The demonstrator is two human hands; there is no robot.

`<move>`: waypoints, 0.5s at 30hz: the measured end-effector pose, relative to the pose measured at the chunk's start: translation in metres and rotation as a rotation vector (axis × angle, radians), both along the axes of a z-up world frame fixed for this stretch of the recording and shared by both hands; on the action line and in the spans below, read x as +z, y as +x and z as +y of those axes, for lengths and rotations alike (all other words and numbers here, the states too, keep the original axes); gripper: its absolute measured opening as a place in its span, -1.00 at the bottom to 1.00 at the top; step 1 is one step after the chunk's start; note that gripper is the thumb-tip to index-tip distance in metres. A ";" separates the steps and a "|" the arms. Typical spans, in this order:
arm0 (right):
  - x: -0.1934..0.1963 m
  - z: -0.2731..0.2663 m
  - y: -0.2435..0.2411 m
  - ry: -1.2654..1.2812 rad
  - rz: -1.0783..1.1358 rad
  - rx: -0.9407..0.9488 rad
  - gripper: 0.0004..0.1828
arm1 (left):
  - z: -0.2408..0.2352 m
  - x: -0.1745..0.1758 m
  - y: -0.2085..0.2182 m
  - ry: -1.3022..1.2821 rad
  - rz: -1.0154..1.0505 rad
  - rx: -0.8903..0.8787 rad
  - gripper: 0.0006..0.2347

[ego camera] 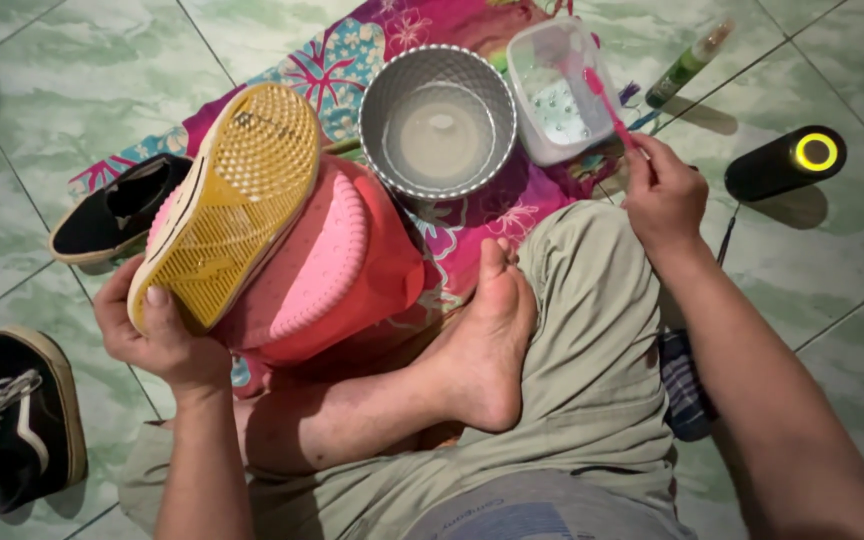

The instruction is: The person scrubs the side and sole of a black slip-on shoe using a pink toothbrush and soapy water. They repeatedly dip the brush into a metal bowl of water and a plastic container of soap, then scrub the shoe's rubber sole and fabric upper while holding it against a pink stool.

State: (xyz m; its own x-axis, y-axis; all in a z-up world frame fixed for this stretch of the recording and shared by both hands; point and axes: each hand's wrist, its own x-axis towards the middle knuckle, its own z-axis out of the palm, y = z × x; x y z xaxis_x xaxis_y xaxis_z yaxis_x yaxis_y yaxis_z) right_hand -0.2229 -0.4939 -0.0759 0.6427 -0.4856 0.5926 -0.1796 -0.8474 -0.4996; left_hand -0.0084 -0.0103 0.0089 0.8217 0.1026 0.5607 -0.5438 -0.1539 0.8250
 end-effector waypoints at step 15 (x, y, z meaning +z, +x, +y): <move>-0.042 -0.028 -0.010 -0.066 0.231 -0.077 -0.72 | 0.002 -0.004 0.000 -0.014 -0.022 0.044 -0.62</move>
State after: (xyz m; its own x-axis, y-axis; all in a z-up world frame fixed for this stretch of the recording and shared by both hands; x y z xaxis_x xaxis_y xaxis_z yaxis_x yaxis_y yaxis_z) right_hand -0.2332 -0.5220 -0.1178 0.7274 -0.5031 0.4667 -0.3475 -0.8565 -0.3817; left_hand -0.0085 -0.0085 0.0049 0.8035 0.1468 0.5769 -0.5548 -0.1667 0.8151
